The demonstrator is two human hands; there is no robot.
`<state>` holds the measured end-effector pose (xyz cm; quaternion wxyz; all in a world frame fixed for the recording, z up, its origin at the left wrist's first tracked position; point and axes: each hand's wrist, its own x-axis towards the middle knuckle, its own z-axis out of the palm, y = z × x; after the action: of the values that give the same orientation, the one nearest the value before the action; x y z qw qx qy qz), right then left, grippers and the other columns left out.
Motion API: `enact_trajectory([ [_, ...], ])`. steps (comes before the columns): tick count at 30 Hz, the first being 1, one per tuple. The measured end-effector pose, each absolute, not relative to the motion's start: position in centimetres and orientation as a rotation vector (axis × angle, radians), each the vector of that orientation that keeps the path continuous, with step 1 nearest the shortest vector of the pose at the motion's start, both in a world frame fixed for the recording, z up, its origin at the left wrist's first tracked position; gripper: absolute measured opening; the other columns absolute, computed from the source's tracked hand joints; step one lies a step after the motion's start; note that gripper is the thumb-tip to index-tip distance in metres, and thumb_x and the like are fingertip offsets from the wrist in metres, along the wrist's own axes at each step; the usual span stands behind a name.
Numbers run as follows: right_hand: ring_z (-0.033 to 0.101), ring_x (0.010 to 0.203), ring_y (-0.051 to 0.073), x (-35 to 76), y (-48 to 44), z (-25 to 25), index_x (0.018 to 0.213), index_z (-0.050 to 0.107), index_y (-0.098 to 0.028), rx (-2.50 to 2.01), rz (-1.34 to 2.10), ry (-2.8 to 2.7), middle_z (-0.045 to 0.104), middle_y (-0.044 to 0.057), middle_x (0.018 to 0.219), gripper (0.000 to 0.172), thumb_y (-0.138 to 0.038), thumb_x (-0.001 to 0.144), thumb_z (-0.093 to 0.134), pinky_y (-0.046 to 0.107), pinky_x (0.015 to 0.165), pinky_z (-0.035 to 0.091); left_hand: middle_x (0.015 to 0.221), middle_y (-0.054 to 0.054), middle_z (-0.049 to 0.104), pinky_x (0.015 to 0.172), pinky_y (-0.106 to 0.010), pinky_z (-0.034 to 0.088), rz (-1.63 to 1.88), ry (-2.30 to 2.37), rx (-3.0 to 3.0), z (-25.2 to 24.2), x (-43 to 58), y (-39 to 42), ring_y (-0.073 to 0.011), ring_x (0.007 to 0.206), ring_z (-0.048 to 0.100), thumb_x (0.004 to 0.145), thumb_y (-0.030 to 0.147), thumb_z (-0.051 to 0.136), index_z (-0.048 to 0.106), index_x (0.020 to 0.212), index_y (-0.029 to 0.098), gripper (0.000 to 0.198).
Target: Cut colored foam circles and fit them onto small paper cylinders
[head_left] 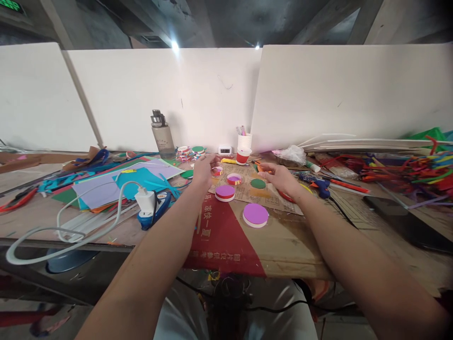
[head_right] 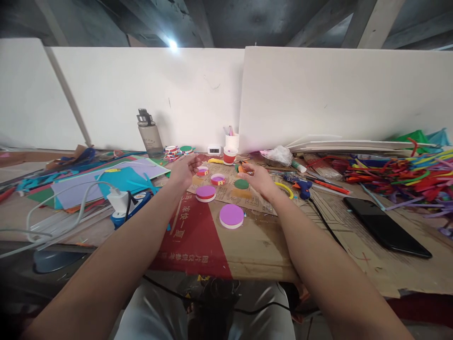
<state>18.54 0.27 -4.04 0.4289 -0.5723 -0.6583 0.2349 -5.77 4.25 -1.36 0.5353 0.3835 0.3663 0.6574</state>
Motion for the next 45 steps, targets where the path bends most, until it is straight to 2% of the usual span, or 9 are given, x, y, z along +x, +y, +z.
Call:
enact_trajectory([
  [6, 0.063, 0.073, 0.012, 18.4, 0.2, -4.1, 0.11, 0.072, -0.018, -1.213, 0.962, -1.318, 0.073, 0.006, 0.102, 0.033, -0.034, 0.081, 0.074, 0.022, 0.062, 0.053, 0.06, 0.002, 0.06, 0.047, -0.017, 0.034, 1.59, 0.843, 0.655, -0.3, -6.5, 4.4, -0.0045, 0.048, 0.05, 0.08, 0.013, 0.06, 0.06, 0.072, 0.013, 0.008],
  [13, 0.07, 0.074, 0.016, 18.4, 0.0, -3.8, 0.092, 0.072, -0.019, -0.991, 1.332, -1.132, 0.076, 0.01, 0.092, 0.031, -0.049, 0.088, 0.066, 0.028, 0.067, 0.058, 0.064, 0.0, 0.063, 0.051, -0.018, 0.038, 1.48, 0.886, 0.899, -1.1, -5.7, 3.9, -0.0058, 0.052, 0.054, 0.081, 0.017, 0.063, 0.063, 0.077, 0.012, 0.006],
  [17, 0.069, 0.071, 0.015, 18.0, -0.4, -3.4, 0.094, 0.071, -0.018, -0.969, 1.402, -1.094, 0.077, 0.01, 0.092, 0.028, -0.044, 0.092, 0.061, 0.027, 0.067, 0.058, 0.07, -0.004, 0.067, 0.052, -0.021, 0.04, 1.224, 0.778, 1.153, -1.6, -4.2, 2.6, -0.0088, 0.055, 0.059, 0.08, 0.034, 0.073, 0.065, 0.081, 0.012, 0.024],
  [25, 0.068, 0.097, 0.022, 16.6, -0.3, -4.4, 0.112, 0.07, -0.022, -1.047, 0.758, -1.552, 0.074, 0.007, 0.11, 0.041, -0.039, 0.075, 0.077, 0.038, 0.084, 0.056, 0.079, -0.013, 0.073, 0.059, -0.027, 0.051, 0.835, 0.695, 1.201, -1.7, -2.0, 0.6, -0.0199, 0.07, 0.072, 0.089, 0.055, 0.059, 0.061, 0.091, 0.013, 0.042],
  [29, 0.065, 0.108, 0.027, 16.3, -0.5, -4.6, 0.121, 0.068, -0.024, -1.088, 0.352, -1.769, 0.07, 0.009, 0.122, 0.049, -0.032, 0.074, 0.077, 0.044, 0.091, 0.053, 0.079, -0.009, 0.073, 0.061, -0.025, 0.053, 0.872, 0.664, 1.274, -2.5, -1.6, 0.5, -0.0179, 0.069, 0.073, 0.088, 0.042, 0.066, 0.058, 0.092, 0.014, 0.03],
  [34, 0.063, 0.114, 0.027, 16.3, -0.8, -4.2, 0.128, 0.064, -0.023, -1.066, 0.349, -1.761, 0.066, 0.009, 0.131, 0.057, -0.035, 0.074, 0.077, 0.042, 0.094, 0.052, 0.079, -0.008, 0.072, 0.058, -0.022, 0.051, 0.926, 0.725, 1.291, -2.6, -1.5, 0.5, -0.0158, 0.068, 0.073, 0.09, 0.024, 0.064, 0.061, 0.094, 0.011, 0.014],
  [38, 0.067, 0.084, 0.02, 16.1, -0.9, -4.0, 0.119, 0.067, -0.02, -1.044, 0.58, -1.592, 0.073, 0.007, 0.105, 0.045, -0.044, 0.081, 0.065, 0.035, 0.071, 0.056, 0.076, -0.007, 0.072, 0.058, -0.022, 0.05, 1.005, 0.725, 1.287, -2.3, -1.7, 0.6, -0.0157, 0.066, 0.072, 0.089, 0.022, 0.066, 0.061, 0.09, 0.011, 0.012],
  [41, 0.06, 0.063, 0.016, 16.0, -0.9, -3.8, 0.092, 0.071, -0.019, -1.05, 0.675, -1.471, 0.07, 0.003, 0.074, 0.036, -0.05, 0.073, 0.072, 0.031, 0.058, 0.052, 0.076, -0.008, 0.072, 0.06, -0.023, 0.05, 1.01, 0.722, 1.289, -2.3, -1.7, 0.7, -0.0165, 0.068, 0.073, 0.088, 0.024, 0.068, 0.061, 0.088, 0.011, 0.015],
  [45, 0.053, 0.054, 0.013, 16.1, -0.8, -3.5, 0.077, 0.068, -0.019, -1.047, 0.732, -1.336, 0.062, -0.001, 0.06, 0.041, -0.053, 0.06, 0.081, 0.028, 0.053, 0.046, 0.082, -0.009, 0.073, 0.067, -0.026, 0.053, 1.024, 0.696, 1.289, -2.2, -1.6, 0.6, -0.0184, 0.074, 0.074, 0.091, 0.027, 0.064, 0.059, 0.087, 0.012, 0.017],
])
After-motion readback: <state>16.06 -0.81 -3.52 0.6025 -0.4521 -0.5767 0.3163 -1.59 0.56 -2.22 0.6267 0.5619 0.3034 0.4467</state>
